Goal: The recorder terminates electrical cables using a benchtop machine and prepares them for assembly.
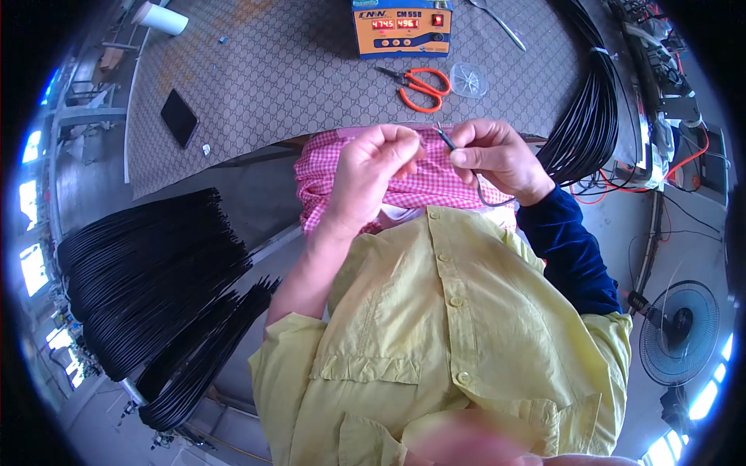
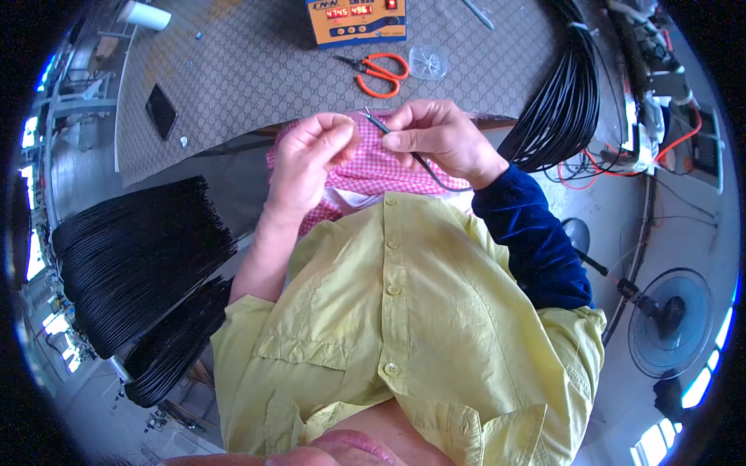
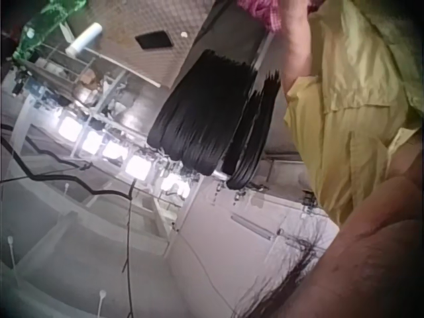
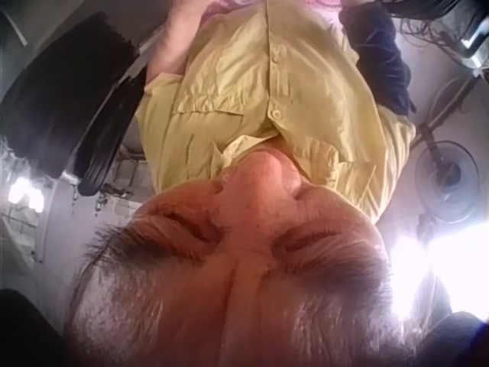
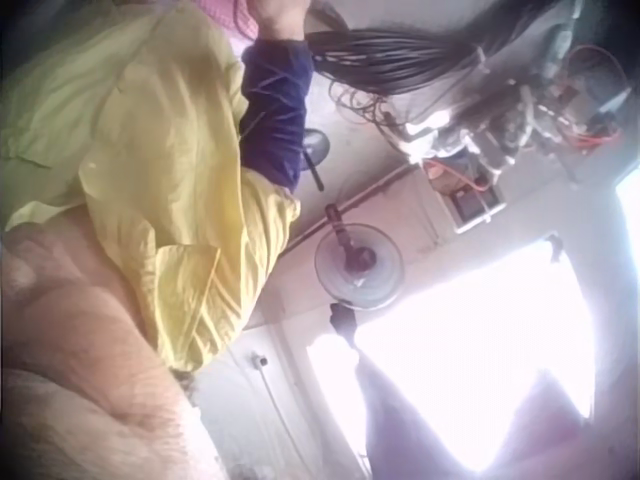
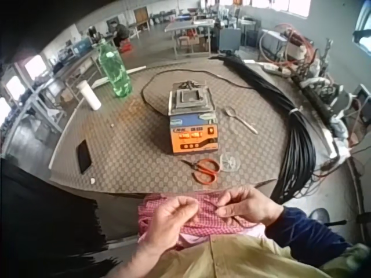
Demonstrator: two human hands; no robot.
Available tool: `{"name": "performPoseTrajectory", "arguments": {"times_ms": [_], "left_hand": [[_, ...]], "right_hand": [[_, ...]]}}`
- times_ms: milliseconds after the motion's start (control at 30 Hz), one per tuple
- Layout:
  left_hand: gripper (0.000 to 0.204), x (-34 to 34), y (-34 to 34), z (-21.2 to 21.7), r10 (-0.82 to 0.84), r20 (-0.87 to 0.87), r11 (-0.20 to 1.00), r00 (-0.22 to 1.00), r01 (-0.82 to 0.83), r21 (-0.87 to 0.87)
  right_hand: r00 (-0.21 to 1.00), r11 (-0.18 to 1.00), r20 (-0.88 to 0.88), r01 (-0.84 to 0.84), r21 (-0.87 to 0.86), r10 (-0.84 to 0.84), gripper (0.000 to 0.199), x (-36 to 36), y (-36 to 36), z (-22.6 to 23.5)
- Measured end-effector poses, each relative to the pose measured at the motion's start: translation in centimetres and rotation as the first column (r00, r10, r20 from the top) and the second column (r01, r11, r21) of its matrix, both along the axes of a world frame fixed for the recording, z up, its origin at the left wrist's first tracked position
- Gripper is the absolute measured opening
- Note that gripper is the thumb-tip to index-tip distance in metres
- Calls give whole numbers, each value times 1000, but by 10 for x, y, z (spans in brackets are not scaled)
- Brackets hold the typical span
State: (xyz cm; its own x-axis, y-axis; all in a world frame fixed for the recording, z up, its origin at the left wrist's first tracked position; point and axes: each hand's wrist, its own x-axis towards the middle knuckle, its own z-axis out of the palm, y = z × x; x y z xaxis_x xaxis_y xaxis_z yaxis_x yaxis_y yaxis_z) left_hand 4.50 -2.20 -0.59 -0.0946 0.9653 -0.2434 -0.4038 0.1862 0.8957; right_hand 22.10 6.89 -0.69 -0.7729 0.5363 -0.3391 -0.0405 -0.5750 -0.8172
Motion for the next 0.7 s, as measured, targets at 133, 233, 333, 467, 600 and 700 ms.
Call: {"name": "performPoseTrajectory", "arguments": {"times_ms": [133,233,333,467,600,700], "left_hand": [[12,14,-6,-2,120,36,992,992,-121,27],[12,18,-4,-1,158,34,982,987,-161,99],[12,17,-4,1,153,-20,983,988,-150,103],[10,13,-3,1,127,-57,989,990,-122,84],[8,7,-2,4,81,-118,993,990,-70,96],[7,-1,2,6,2,-273,996,962,23,89]], "right_hand": [[996,993,82,35,113,-45,8,-5,-1,-4],[996,983,47,68,171,-77,11,-7,-4,-13],[995,980,83,45,191,-62,13,-9,-6,-13],[990,972,119,49,231,-78,12,-9,-8,-15],[984,962,172,-5,274,-44,12,-6,-6,-7],[969,895,238,-44,444,-70,13,-3,-5,1]]}}
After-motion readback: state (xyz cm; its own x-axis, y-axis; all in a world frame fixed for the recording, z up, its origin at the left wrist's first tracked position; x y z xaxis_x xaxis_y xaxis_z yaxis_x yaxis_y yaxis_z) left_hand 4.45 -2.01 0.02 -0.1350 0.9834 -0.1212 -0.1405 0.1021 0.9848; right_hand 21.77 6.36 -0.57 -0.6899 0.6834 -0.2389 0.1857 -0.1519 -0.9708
